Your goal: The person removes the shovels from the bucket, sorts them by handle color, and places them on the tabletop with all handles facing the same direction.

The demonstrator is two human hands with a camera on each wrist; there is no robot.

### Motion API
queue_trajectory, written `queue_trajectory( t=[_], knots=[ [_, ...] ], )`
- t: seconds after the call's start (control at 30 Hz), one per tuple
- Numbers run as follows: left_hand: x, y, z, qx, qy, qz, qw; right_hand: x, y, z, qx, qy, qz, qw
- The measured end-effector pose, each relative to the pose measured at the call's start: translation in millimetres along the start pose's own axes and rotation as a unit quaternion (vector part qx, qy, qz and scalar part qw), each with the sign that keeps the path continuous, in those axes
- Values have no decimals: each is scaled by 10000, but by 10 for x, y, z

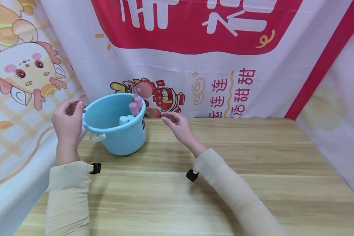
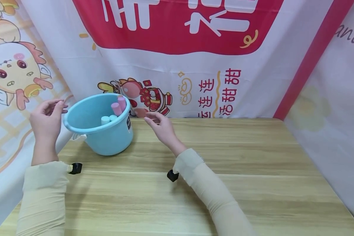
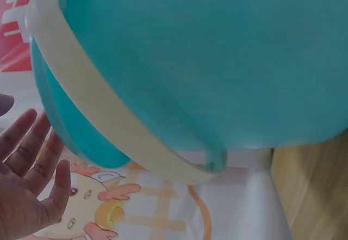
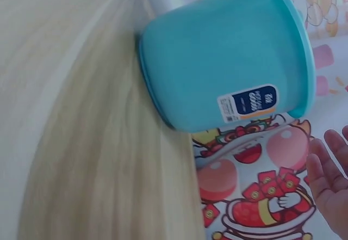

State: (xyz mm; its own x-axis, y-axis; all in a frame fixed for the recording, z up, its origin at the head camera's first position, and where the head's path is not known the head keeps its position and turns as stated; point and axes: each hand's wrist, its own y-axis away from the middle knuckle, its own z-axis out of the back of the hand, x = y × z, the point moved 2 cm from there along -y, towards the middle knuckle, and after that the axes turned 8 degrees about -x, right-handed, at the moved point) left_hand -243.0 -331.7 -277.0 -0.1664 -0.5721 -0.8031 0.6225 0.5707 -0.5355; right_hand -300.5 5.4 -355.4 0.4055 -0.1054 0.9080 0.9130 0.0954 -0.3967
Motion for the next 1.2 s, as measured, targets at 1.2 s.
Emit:
queue_trajectory(
  t=[1.2],
  knots=[
    [484,-253,22,753,-397,1660,9825,182,18,-752,122,-2631,-2264,9378]
  ],
)
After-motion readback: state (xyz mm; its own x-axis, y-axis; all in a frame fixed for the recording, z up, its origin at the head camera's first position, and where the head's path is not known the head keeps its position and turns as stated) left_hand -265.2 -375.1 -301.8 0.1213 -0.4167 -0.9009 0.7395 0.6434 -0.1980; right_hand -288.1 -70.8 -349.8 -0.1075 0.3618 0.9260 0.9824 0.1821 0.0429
